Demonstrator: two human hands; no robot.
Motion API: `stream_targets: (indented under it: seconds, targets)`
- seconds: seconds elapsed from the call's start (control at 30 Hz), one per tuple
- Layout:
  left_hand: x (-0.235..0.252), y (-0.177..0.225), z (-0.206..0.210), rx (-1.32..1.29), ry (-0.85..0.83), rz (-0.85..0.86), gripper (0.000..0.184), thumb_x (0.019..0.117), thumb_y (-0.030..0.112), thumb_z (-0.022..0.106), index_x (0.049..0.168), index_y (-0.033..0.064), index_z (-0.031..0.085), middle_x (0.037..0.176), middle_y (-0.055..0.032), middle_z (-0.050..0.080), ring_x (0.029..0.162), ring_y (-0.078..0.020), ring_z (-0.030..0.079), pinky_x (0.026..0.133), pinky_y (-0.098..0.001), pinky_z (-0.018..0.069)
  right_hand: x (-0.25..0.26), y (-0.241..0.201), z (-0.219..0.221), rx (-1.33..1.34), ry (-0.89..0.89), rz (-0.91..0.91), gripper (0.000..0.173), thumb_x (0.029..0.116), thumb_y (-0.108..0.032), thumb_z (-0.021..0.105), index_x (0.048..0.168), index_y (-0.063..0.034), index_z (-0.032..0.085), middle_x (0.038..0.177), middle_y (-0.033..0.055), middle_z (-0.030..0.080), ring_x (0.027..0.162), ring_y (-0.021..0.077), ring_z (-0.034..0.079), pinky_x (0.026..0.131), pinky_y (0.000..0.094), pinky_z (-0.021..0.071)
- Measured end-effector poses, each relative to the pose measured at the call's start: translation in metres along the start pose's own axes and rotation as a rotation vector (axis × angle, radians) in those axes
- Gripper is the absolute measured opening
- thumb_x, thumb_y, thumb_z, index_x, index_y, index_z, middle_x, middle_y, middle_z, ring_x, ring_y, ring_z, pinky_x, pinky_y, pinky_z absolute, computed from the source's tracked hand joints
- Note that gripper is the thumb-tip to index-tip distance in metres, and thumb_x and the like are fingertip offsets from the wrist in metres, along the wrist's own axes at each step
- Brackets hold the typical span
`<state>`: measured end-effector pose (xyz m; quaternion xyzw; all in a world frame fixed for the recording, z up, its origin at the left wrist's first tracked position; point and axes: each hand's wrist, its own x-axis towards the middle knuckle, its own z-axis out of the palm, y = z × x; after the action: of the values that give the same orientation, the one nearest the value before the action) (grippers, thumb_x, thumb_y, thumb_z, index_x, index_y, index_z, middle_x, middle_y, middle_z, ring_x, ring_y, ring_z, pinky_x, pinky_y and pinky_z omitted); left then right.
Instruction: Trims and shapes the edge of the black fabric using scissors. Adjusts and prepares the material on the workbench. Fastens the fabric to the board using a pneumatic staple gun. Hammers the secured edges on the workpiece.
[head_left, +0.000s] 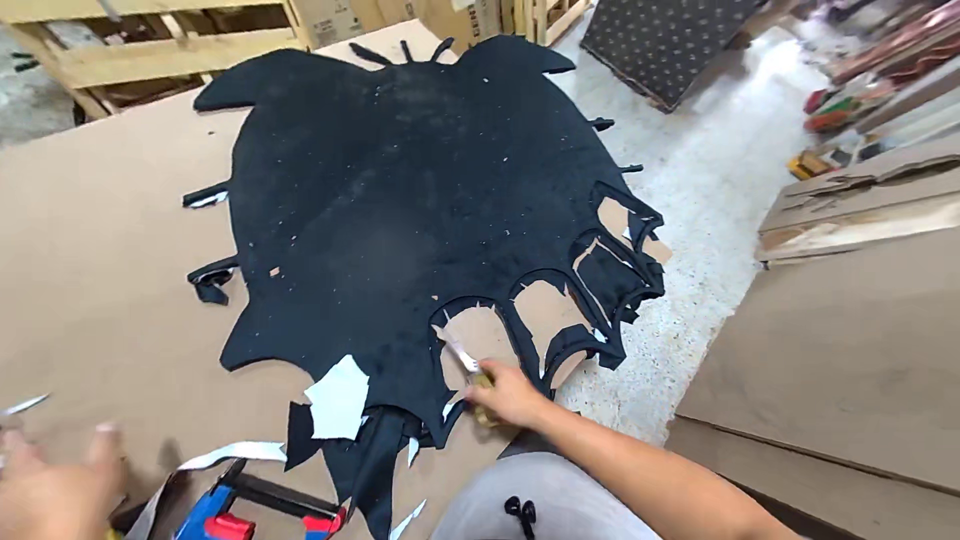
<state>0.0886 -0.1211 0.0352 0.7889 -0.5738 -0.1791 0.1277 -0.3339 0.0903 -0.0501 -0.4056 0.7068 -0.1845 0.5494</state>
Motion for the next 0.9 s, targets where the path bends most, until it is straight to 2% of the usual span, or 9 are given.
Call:
stream_targets:
  seconds: [0.07, 0.13, 0.2, 0.27, 0.33, 0.47, 0.63, 0.77, 0.9]
  targets:
    - [-0.031, -0.012, 0.042, -0.074, -0.137, 0.232, 0.073, 0.1050, 0.043, 0.053, 0.154, -0.0084, 0.036, 0.159, -0.0368, 0.030, 0.151, -0.0489, 0.029, 0.123, -0.0610, 0.0261, 0.010, -0.020, 0.011, -0.050, -0.191, -0.236, 0.063, 0.0998, -0.053, 0.060, 0.151, -0.0177, 0.053, 0.134, 0.0099, 0.067, 0.123, 0.0221, 0.065, 0.110, 0.0505, 0.0483]
    - [-0.080, 0.004, 0.091, -0.168, -0.270, 0.347, 0.076, 0.1046, 0.052, 0.048, 0.156, -0.0031, 0.038, 0.160, -0.0332, 0.033, 0.151, -0.0469, 0.031, 0.122, -0.0619, 0.0285, 0.012, -0.029, 0.005, -0.201, -0.174, -0.309, 0.061, 0.1021, -0.057, 0.053, 0.149, -0.0193, 0.056, 0.145, 0.0070, 0.062, 0.134, 0.0213, 0.058, 0.116, 0.0501, 0.0422]
    - [-0.124, 0.029, 0.136, -0.201, -0.305, 0.384, 0.077, 0.1033, 0.054, 0.049, 0.156, -0.0010, 0.040, 0.161, -0.0294, 0.035, 0.150, -0.0446, 0.033, 0.122, -0.0625, 0.0273, 0.013, -0.013, -0.019, -0.315, 0.034, -0.247, 0.052, 0.1036, -0.051, 0.052, 0.146, -0.0212, 0.059, 0.144, 0.0053, 0.062, 0.133, 0.0225, 0.058, 0.114, 0.0504, 0.0445]
    - [-0.149, 0.042, 0.177, -0.050, -0.276, 0.412, 0.077, 0.1009, 0.055, 0.051, 0.156, 0.0025, 0.041, 0.163, -0.0255, 0.033, 0.153, -0.0430, 0.029, 0.122, -0.0701, 0.0156, 0.015, 0.029, -0.056, -0.396, 0.322, -0.135, 0.044, 0.1027, -0.041, 0.055, 0.141, -0.0193, 0.062, 0.140, 0.0054, 0.063, 0.128, 0.0235, 0.061, 0.109, 0.0503, 0.0498]
    - [-0.162, 0.033, 0.211, 0.180, -0.174, 0.473, 0.064, 0.1047, 0.043, 0.048, 0.157, 0.0072, 0.042, 0.165, -0.0219, 0.032, 0.155, -0.0394, 0.027, 0.120, -0.0738, 0.0107, 0.008, 0.083, -0.102, -0.475, 0.589, 0.015, 0.046, 0.0998, -0.037, 0.059, 0.139, -0.0133, 0.061, 0.141, 0.0117, 0.061, 0.127, 0.0298, 0.061, 0.105, 0.0551, 0.0510]
    - [-0.153, -0.003, 0.217, 0.267, 0.023, 0.621, 0.046, 0.1052, 0.015, 0.041, 0.148, 0.0050, 0.054, 0.155, -0.0229, 0.047, 0.145, -0.0418, 0.044, 0.117, -0.0632, 0.0346, 0.000, 0.175, -0.164, -0.643, 0.762, 0.170, 0.050, 0.0966, -0.043, 0.064, 0.131, -0.0074, 0.065, 0.131, 0.0164, 0.065, 0.121, 0.0355, 0.062, 0.101, 0.0578, 0.0491]
    - [-0.144, -0.013, 0.178, 0.353, -0.023, 0.307, 0.045, 0.1048, 0.009, 0.042, 0.148, 0.0019, 0.052, 0.137, -0.0312, 0.059, 0.126, -0.0494, 0.058, 0.104, -0.0652, 0.0474, 0.010, 0.186, -0.186, -0.863, 0.632, 0.105, 0.036, 0.0996, -0.037, 0.051, 0.114, -0.0098, 0.070, 0.111, 0.0093, 0.072, 0.110, 0.0265, 0.066, 0.105, 0.0499, 0.0448]
    - [-0.134, -0.012, 0.170, 0.418, 0.001, 0.028, 0.052, 0.1002, 0.009, 0.051, 0.152, 0.0044, 0.048, 0.140, -0.0304, 0.056, 0.131, -0.0480, 0.055, 0.106, -0.0637, 0.0469, 0.007, 0.205, -0.230, -0.849, 0.673, 0.032, 0.031, 0.1012, -0.031, 0.054, 0.112, -0.0070, 0.070, 0.108, 0.0131, 0.072, 0.106, 0.0307, 0.068, 0.103, 0.0536, 0.0469]
    - [-0.146, 0.054, 0.162, 0.378, 0.053, -0.071, 0.052, 0.0993, 0.023, 0.057, 0.146, -0.0002, 0.053, 0.151, -0.0316, 0.046, 0.142, -0.0495, 0.042, 0.113, -0.0719, 0.0310, 0.006, 0.226, -0.308, -0.792, 0.604, 0.012, 0.031, 0.1001, -0.028, 0.059, 0.116, -0.0042, 0.070, 0.115, 0.0216, 0.070, 0.112, 0.0410, 0.066, 0.104, 0.0649, 0.0433]
